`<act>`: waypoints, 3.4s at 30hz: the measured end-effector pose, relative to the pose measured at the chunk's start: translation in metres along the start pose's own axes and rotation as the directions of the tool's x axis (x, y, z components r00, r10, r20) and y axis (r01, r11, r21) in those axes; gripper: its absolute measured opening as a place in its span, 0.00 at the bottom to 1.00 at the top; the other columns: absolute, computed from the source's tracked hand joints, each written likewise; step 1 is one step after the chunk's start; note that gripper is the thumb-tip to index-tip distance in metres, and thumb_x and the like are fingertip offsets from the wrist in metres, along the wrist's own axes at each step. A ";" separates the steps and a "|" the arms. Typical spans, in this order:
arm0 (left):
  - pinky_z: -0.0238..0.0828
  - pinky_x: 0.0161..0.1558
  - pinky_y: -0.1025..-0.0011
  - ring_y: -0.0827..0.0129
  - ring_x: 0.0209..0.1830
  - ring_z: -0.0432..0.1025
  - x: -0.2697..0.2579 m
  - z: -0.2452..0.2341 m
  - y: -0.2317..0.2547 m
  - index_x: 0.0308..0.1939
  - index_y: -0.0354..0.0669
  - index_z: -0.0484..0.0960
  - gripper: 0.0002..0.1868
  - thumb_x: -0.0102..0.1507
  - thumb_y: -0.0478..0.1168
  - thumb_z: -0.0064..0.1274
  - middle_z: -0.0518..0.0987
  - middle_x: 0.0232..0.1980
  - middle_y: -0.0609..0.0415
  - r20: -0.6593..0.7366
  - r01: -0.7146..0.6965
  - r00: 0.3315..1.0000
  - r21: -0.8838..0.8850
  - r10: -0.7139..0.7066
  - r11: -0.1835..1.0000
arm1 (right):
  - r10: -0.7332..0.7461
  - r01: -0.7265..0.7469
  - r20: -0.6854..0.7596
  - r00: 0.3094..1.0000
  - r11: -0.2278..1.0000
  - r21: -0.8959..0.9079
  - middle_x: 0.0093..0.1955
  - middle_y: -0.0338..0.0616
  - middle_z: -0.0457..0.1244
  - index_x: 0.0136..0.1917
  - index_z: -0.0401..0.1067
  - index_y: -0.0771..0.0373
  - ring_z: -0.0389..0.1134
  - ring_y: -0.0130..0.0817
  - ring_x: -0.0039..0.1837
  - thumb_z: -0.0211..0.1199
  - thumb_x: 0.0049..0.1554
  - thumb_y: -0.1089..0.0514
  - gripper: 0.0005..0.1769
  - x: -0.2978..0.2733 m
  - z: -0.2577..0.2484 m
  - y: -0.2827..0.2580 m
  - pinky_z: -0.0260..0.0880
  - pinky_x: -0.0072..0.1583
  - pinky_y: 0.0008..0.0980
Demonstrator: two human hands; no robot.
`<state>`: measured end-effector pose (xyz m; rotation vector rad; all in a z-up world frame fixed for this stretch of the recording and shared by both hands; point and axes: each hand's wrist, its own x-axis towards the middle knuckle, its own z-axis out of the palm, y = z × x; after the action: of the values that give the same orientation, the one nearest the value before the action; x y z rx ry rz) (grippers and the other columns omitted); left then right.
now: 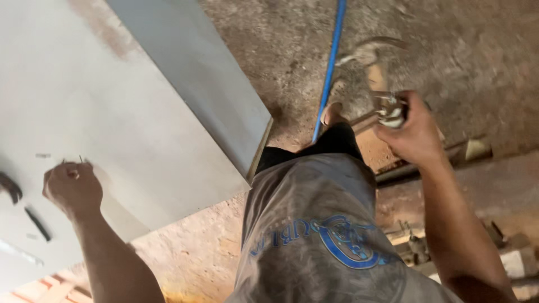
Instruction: The person hammers nails into the side of a white wooden cabinet. The person picks up nails from the surface and uses a hammer to drive them into the wood, repositioning the cabinet as they work.
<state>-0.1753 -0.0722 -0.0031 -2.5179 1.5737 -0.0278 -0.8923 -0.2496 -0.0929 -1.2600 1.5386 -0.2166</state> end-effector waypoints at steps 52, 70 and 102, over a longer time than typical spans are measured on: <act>0.77 0.44 0.75 0.77 0.41 0.77 -0.248 -0.007 0.455 0.48 0.34 0.84 0.06 0.68 0.32 0.59 0.84 0.41 0.55 0.146 0.118 0.136 -0.984 -0.980 -0.130 | -0.065 0.476 0.864 0.500 0.853 -0.212 0.43 0.42 0.66 0.57 0.66 0.66 0.68 0.28 0.38 0.71 0.46 0.69 0.26 0.162 -0.036 -0.118 0.69 0.38 0.30; 0.70 0.72 0.60 0.59 0.61 0.79 -0.181 0.006 0.436 0.43 0.38 0.84 0.05 0.65 0.28 0.63 0.85 0.48 0.52 -0.291 0.194 0.433 -0.894 -0.853 0.404 | -0.329 0.942 0.933 0.147 0.335 -0.031 0.46 0.48 0.70 0.66 0.65 0.68 0.72 0.31 0.47 0.74 0.49 0.58 0.35 0.090 0.032 -0.216 0.72 0.50 0.33; 0.77 0.60 0.67 0.69 0.49 0.84 -0.181 0.011 0.440 0.55 0.40 0.77 0.19 0.63 0.25 0.65 0.86 0.48 0.54 -0.252 0.172 0.441 -0.918 -0.861 0.357 | -0.357 0.989 0.929 -0.102 -0.138 0.056 0.54 0.64 0.67 0.84 0.46 0.63 0.74 0.57 0.50 0.71 0.54 0.62 0.53 0.036 0.062 -0.237 0.76 0.49 0.47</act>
<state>-0.6460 -0.0971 -0.0682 -4.1402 0.5946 -0.6664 -0.6985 -0.3494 0.0237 -2.5638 -0.4436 0.2133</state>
